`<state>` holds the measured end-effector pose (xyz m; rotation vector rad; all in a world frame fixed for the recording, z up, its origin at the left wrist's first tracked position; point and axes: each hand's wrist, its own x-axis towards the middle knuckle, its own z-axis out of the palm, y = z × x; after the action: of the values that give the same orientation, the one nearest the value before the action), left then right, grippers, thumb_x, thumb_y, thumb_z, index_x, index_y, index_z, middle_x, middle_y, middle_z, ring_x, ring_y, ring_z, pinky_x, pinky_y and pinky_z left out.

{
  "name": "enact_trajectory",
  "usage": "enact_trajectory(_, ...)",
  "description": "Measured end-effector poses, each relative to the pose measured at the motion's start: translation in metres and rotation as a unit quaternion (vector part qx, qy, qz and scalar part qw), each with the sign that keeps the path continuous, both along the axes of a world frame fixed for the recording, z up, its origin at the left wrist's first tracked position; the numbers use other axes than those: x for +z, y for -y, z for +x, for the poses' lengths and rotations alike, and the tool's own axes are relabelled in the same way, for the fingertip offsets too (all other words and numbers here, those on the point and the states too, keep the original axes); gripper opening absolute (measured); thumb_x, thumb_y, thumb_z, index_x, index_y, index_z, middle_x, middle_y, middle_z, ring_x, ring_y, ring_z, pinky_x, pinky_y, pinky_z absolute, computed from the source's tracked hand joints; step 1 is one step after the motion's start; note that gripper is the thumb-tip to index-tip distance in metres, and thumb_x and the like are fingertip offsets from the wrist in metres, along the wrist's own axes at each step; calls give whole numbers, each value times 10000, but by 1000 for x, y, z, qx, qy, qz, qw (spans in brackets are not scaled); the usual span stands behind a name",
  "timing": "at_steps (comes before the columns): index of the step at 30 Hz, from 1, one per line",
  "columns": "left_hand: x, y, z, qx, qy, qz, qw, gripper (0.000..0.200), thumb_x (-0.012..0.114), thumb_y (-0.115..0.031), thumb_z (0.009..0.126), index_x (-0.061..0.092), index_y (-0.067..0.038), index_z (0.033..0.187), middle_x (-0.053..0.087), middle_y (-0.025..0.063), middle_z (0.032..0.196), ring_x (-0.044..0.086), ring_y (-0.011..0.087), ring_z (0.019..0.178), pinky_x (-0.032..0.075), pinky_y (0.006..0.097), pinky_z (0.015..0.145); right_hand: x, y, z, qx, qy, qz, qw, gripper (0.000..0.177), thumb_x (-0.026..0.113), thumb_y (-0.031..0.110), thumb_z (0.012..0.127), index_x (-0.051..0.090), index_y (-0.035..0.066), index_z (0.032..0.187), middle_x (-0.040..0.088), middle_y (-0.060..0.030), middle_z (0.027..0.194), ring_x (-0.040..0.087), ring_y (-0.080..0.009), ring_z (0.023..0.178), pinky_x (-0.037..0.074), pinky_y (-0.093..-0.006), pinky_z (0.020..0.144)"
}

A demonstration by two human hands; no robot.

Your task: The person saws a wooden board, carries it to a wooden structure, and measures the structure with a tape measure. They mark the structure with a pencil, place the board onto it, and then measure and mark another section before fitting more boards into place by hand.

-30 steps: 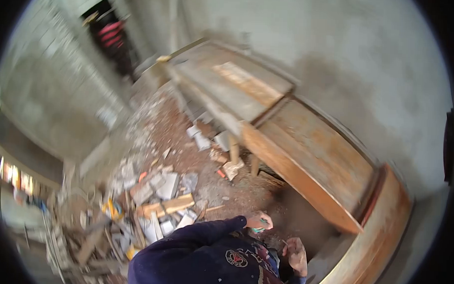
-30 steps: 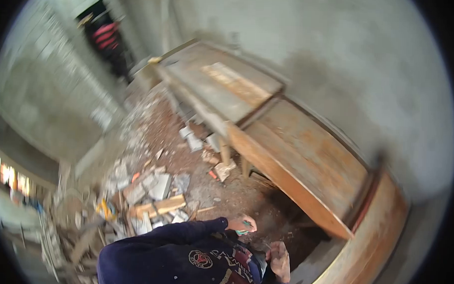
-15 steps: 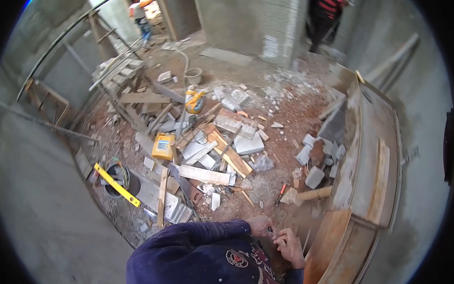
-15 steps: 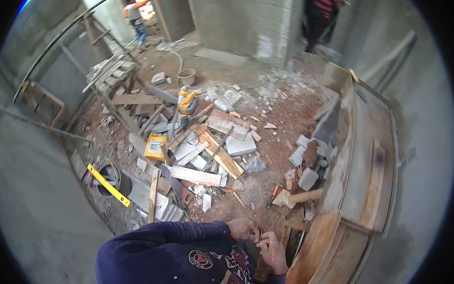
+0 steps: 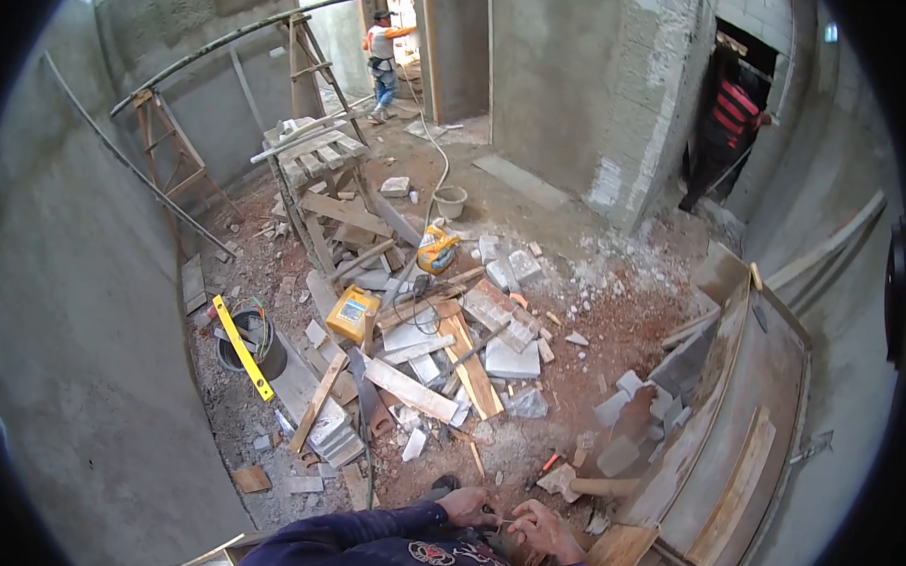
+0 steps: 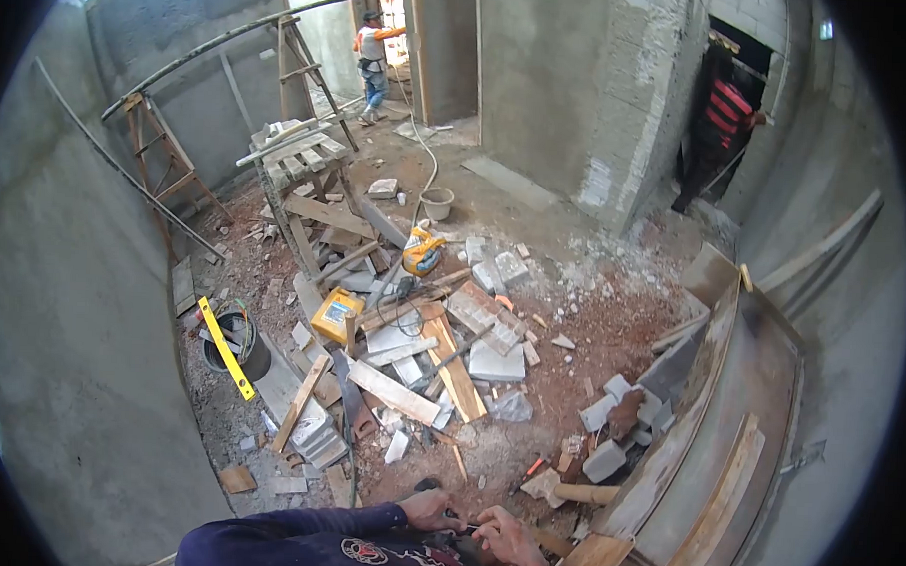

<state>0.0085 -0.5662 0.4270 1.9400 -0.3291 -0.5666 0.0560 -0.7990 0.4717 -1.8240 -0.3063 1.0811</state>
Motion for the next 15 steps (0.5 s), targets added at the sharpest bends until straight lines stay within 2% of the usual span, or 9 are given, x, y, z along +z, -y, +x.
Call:
enact_trajectory(3,10,-15,-4,37,19,22,999,295,650,-389,875,734,-112,928,677,142,932,645,334,920,491,409,826,6,-20,17,60,19,-3,998,276,539,102,895,527,5,1153,711,-89,871,608,-103,655,499,-263,634)
enact_trajectory(5,7,-30,-1,50,7,53,997,327,644,-428,882,737,-120,940,673,141,915,640,335,933,488,412,831,-5,-32,26,89,-24,4,996,294,531,107,903,529,14,1183,703,-76,854,607,-100,673,495,-263,644)
enact_trajectory(7,-4,-45,-1,52,42,40,997,346,636,-450,889,740,-124,938,673,139,914,637,334,933,490,412,829,-8,-47,31,96,-38,-6,995,297,527,117,913,527,13,1190,679,-50,819,596,-94,679,488,-263,642)
enact_trajectory(9,1,-63,-1,52,57,13,997,334,636,-446,894,745,-133,939,682,127,940,639,317,928,492,403,839,-6,-67,43,148,-58,-20,987,317,520,127,928,525,5,1220,655,-35,815,579,-89,662,476,-247,632)
enact_trajectory(12,-3,-85,-10,103,51,-22,993,289,647,-402,899,753,-137,943,692,111,944,642,290,916,496,379,844,-1,-91,56,191,-106,-14,976,346,488,123,956,515,1,1279,634,-26,813,560,-85,649,465,-228,628)
enact_trajectory(15,-13,-108,-9,135,106,-76,982,241,675,-341,893,756,-123,956,703,93,941,647,255,918,496,353,856,-2,-104,72,162,-142,24,976,358,487,98,974,503,-4,1318,645,-41,838,598,-88,699,476,-218,645)
